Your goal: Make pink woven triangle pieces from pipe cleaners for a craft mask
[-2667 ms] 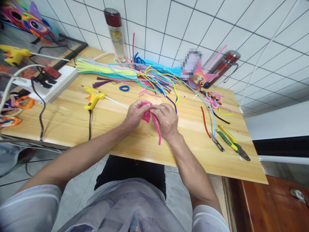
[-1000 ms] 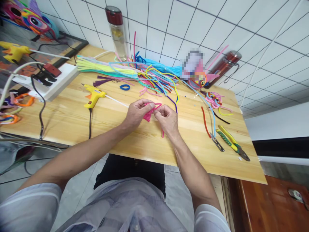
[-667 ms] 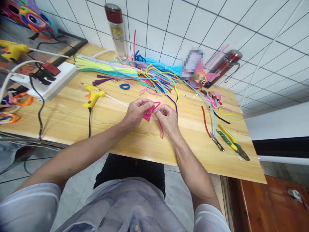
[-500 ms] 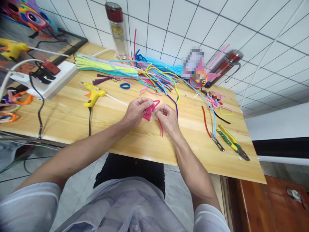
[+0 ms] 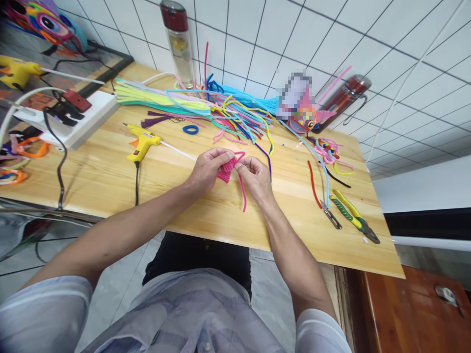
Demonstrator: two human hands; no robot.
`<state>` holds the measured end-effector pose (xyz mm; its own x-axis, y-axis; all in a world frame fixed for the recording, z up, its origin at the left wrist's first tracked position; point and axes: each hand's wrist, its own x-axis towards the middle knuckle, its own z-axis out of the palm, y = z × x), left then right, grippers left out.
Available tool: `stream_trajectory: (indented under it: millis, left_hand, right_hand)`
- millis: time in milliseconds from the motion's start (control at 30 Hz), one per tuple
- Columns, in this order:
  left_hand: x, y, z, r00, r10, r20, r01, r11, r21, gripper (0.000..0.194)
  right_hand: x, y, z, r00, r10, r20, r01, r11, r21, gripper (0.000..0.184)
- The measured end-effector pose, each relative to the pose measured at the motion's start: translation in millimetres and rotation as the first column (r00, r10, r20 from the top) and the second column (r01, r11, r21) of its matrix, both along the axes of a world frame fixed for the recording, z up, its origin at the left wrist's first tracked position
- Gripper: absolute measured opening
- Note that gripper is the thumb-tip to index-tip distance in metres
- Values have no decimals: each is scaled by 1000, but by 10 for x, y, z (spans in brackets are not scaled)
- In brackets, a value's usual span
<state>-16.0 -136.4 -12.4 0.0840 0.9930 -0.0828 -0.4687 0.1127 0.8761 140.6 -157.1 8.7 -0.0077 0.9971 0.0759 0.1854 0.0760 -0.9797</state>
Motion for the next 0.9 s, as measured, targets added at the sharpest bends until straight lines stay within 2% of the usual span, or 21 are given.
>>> stream_trajectory:
  millis: [200, 533, 733, 900]
  left_hand:
    - [13, -20, -7, 999, -38, -16, 37, 999, -14, 29]
    - [-12, 22, 12, 997, -58, 54, 62, 996, -61, 28]
    - [-26, 40, 3, 990, -113, 90, 120, 990, -78, 29]
    - [-32, 30, 15, 987, -131, 93, 138, 988, -75, 27]
  right_hand:
    - [0, -2, -30, 999, -37, 14, 37, 999, 9, 22]
    - [4, -4, 22, 998, 65, 0, -65, 998, 16, 21]
    - [-15, -22, -7, 993, -20, 118, 8, 996, 94, 18]
    - [1, -16, -25, 997, 18, 78, -24, 996, 80, 23]
